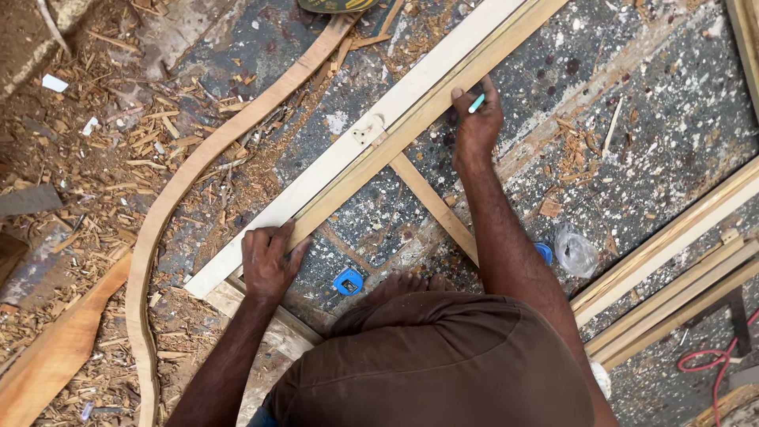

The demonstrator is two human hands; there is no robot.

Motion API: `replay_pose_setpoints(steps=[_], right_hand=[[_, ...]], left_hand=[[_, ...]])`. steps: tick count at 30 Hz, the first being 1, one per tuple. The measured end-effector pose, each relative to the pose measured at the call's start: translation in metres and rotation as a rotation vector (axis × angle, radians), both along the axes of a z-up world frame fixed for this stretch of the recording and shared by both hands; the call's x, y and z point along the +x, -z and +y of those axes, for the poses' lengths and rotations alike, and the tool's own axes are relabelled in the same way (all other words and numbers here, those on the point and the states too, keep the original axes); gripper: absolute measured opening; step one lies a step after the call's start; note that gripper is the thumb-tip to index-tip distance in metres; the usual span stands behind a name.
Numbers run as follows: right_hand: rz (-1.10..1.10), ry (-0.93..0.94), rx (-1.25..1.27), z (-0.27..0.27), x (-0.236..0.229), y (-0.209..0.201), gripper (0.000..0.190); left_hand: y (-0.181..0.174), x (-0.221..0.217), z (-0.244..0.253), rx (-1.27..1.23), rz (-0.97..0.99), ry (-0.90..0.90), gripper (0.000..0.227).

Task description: The person marks lines on wooden strips using a pencil while positioning them on a workspace floor, occasionally moving other wooden pieces.

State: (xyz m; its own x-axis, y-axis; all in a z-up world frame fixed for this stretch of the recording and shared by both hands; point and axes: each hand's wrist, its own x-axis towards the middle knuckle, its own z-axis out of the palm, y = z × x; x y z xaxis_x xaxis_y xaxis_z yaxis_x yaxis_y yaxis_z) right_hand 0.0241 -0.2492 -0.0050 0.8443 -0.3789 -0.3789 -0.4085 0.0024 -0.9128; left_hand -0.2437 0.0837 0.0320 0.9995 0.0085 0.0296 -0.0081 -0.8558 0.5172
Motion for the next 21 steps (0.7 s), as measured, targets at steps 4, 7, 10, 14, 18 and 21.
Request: replay_pose_setpoints(steps=[4,7,10,14,18,21], right_hand=[[-0.03,-0.027,-0.008,0.001,0.001,-0.002,0.066],[-0.042,-0.025,-0.006,0.007,0.003,-0.002,0.063],[-0.07,-0.028,-0.006,0.01,0.006,-0.003,0.061],[-0.076,-0.018,-0.013,0.008,0.003,-0.004,0.061],[0.001,0.039,0.019,0.01,0.005,0.0,0.062],[-0.054,-0.037,-0.044,0.007,0.004,-0.001,0.061]], left_hand=[[-0.002,-0.001,-0.006,0.019,-0.026,-0.018,0.043],[-0.005,0.001,-0.003,0.005,-0.027,-0.034,0.045],[-0.006,0.004,-0.002,0.031,-0.069,-0.057,0.045],[-0.002,0.004,-0.001,0.02,0.019,-0.041,0.047],[0.002,0.005,-0.001,0.002,0.05,-0.033,0.048],[0.002,0.006,0.0,-0.03,0.064,-0.036,0.047]])
